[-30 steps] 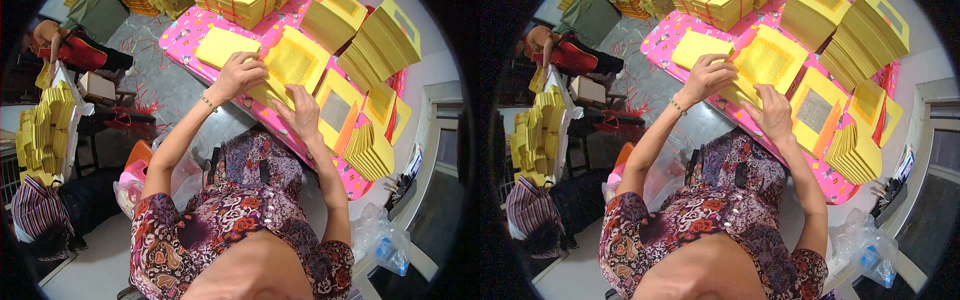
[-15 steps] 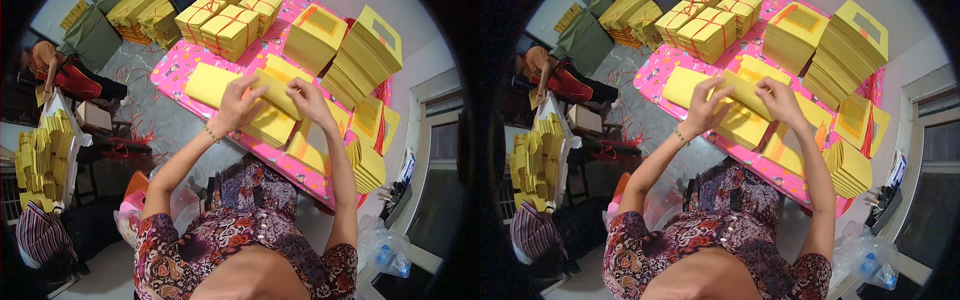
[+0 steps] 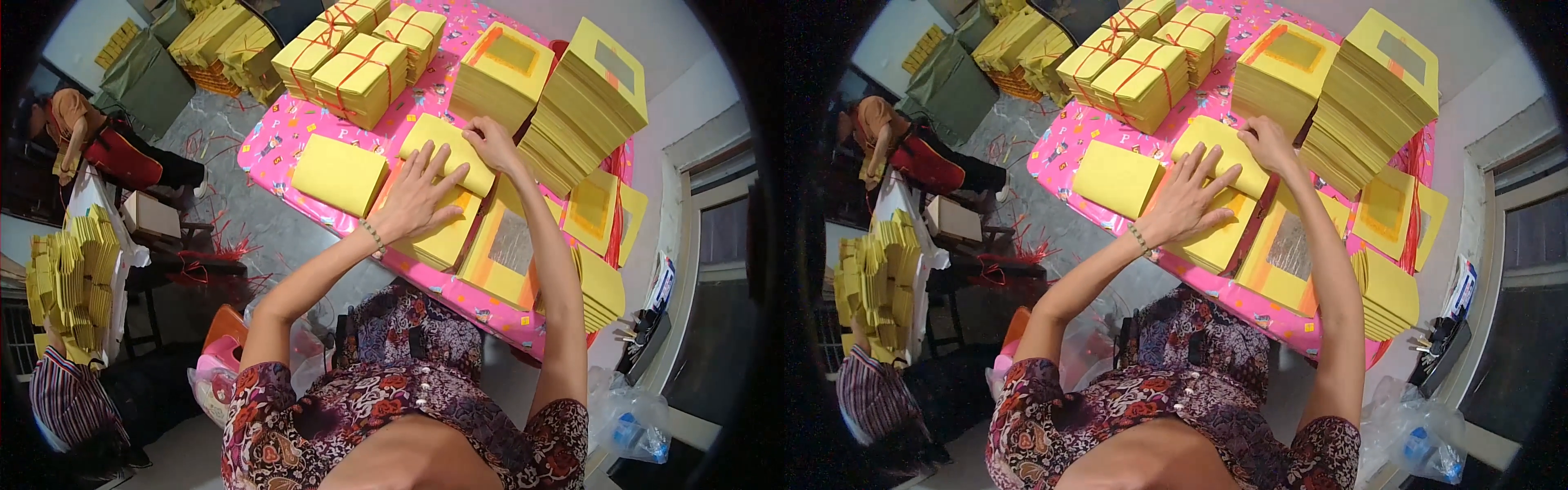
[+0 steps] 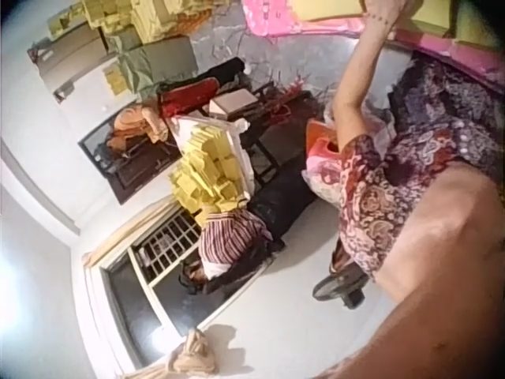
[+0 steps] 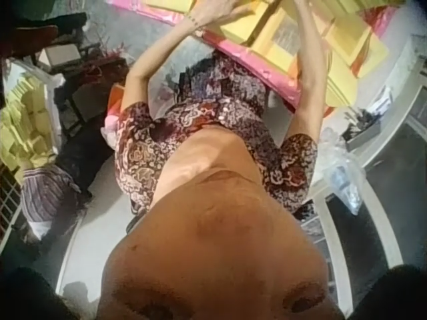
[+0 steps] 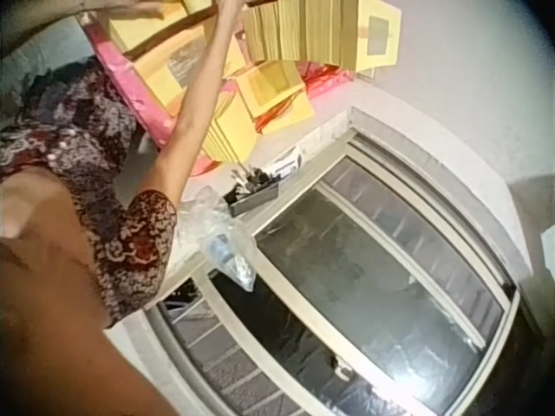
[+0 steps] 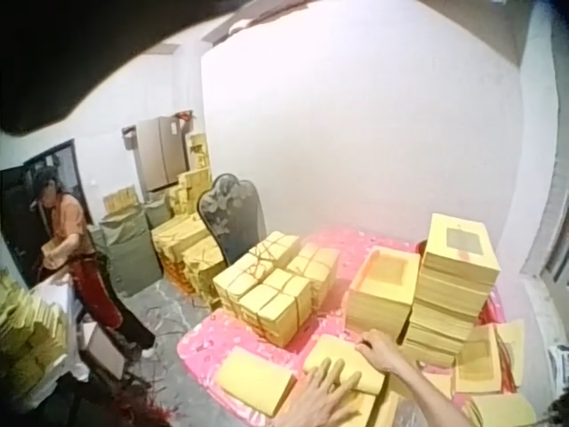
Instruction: Folding and stacking sheets of yellow joss paper.
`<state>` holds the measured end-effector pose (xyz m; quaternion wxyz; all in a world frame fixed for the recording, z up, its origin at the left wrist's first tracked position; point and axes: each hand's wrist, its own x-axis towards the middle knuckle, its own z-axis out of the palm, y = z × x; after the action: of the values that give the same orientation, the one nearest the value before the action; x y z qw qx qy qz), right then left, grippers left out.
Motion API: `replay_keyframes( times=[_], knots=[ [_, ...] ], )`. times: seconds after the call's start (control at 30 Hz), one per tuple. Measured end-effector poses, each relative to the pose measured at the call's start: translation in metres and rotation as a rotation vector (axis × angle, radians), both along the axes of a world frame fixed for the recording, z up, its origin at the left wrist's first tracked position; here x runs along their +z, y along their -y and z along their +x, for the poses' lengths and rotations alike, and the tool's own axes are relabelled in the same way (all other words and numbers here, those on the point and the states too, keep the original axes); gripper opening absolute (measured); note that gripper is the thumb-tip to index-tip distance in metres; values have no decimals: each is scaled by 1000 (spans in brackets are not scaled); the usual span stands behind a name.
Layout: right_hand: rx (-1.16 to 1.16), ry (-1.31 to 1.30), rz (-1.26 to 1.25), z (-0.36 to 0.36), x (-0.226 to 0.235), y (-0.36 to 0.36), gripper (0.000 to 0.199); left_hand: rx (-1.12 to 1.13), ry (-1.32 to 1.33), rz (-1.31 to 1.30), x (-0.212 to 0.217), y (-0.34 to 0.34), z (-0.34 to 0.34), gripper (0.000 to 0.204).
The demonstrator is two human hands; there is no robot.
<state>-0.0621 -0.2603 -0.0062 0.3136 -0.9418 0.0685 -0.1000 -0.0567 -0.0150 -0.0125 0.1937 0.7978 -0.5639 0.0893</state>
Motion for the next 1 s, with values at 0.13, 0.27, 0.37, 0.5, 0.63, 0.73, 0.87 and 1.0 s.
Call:
replay_keyframes(
  times=[0.13, 0.27, 0.37, 0.5, 0.63, 0.73, 0.87, 1.0],
  knots=[
    [-11, 54, -62, 2, -3, -4, 26, 9, -4, 12, -5, 2, 1, 72],
    [-26, 57, 25, 7, -8, -5, 27, 9, 4, 18, -7, 5, 1, 72],
    [2, 28, 95, 10, -10, -9, 29, 5, 0, 14, -7, 5, 1, 72],
    [-8, 1, 22, 9, -7, -15, 28, 9, 1, 21, -10, 5, 2, 71],
    [-2, -4, -33, 8, -1, -19, 27, 7, -6, 21, -9, 4, 2, 72],
    [-12, 37, -50, 7, -1, -19, 26, 3, -10, 24, -8, 5, 2, 72],
    [-47, -16, -63, 7, 0, -26, 27, 7, -27, 39, -6, 4, 1, 73],
    [-94, -18, -120, 4, -6, -33, 24, 11, -81, 33, -3, 2, -1, 74]
  ],
)
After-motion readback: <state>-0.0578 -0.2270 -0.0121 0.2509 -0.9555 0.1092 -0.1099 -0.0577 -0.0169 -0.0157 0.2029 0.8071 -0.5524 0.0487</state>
